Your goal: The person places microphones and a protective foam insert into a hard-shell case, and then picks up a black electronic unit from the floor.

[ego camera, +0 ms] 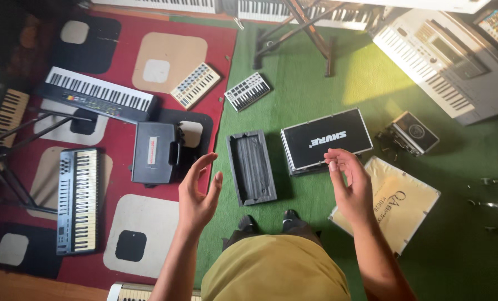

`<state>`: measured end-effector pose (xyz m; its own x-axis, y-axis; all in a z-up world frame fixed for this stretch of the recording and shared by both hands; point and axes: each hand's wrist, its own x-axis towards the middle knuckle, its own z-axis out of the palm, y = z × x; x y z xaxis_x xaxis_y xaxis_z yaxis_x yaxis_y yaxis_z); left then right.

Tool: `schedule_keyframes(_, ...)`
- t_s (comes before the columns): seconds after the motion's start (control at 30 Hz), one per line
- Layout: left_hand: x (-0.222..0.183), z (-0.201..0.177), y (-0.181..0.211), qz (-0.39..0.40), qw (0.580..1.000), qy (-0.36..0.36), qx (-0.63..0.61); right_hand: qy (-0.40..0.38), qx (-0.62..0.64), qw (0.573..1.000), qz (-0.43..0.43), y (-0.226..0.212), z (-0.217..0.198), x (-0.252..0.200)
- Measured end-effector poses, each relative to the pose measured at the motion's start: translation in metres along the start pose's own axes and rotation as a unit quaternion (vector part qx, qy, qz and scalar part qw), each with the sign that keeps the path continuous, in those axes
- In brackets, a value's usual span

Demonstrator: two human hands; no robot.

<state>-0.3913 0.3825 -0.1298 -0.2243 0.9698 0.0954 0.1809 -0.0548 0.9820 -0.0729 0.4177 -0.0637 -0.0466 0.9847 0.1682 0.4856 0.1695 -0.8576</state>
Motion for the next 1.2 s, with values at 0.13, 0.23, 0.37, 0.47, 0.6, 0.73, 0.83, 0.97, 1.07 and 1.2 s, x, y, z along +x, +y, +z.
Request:
schedule_keyframes(0.13, 0.017, -0.004, -0.009, 0.006, 1.000, -0.018, 0.015, -0.008, -0.014, 0.999, 0.037, 0.000, 0.010, 0.003)
schedule_keyframes(0.23, 0.034, 0.001, -0.024, -0.006, 1.000, -0.013, 0.025, -0.030, -0.018, 0.998, 0.051, 0.013, 0.017, 0.018)
schedule_keyframes(0.37, 0.040, 0.024, -0.053, -0.039, 0.999, 0.009, 0.015, -0.052, -0.022, 0.995, 0.076, 0.047, 0.018, 0.035)
schedule_keyframes(0.47, 0.049, 0.045, -0.089, -0.066, 0.997, 0.020, 0.023, -0.069, -0.020, 0.993, 0.090, 0.086, 0.028, 0.053)
schedule_keyframes(0.6, 0.057, 0.078, -0.133, -0.074, 0.996, 0.044, -0.002, -0.100, -0.053, 0.989, 0.099, 0.140, 0.036, 0.066)
schedule_keyframes(0.73, 0.056, 0.105, -0.177, -0.105, 0.991, 0.073, 0.031, -0.130, -0.046, 0.985, 0.099, 0.197, 0.051, 0.082)
schedule_keyframes(0.83, 0.047, 0.119, -0.211, -0.140, 0.987, 0.076, 0.029, -0.152, -0.077, 0.980, 0.104, 0.236, 0.057, 0.086)
schedule_keyframes(0.97, 0.048, 0.136, -0.257, -0.165, 0.982, 0.085, 0.036, -0.179, -0.071, 0.979, 0.073, 0.283, 0.068, 0.095)
schedule_keyframes(1.07, 0.046, 0.150, -0.304, -0.184, 0.979, 0.076, 0.052, -0.181, -0.082, 0.976, 0.092, 0.327, 0.077, 0.096)
schedule_keyframes(1.2, 0.030, 0.170, -0.388, -0.233, 0.967, 0.077, 0.069, -0.187, -0.111, 0.967, 0.135, 0.395, 0.092, 0.085)
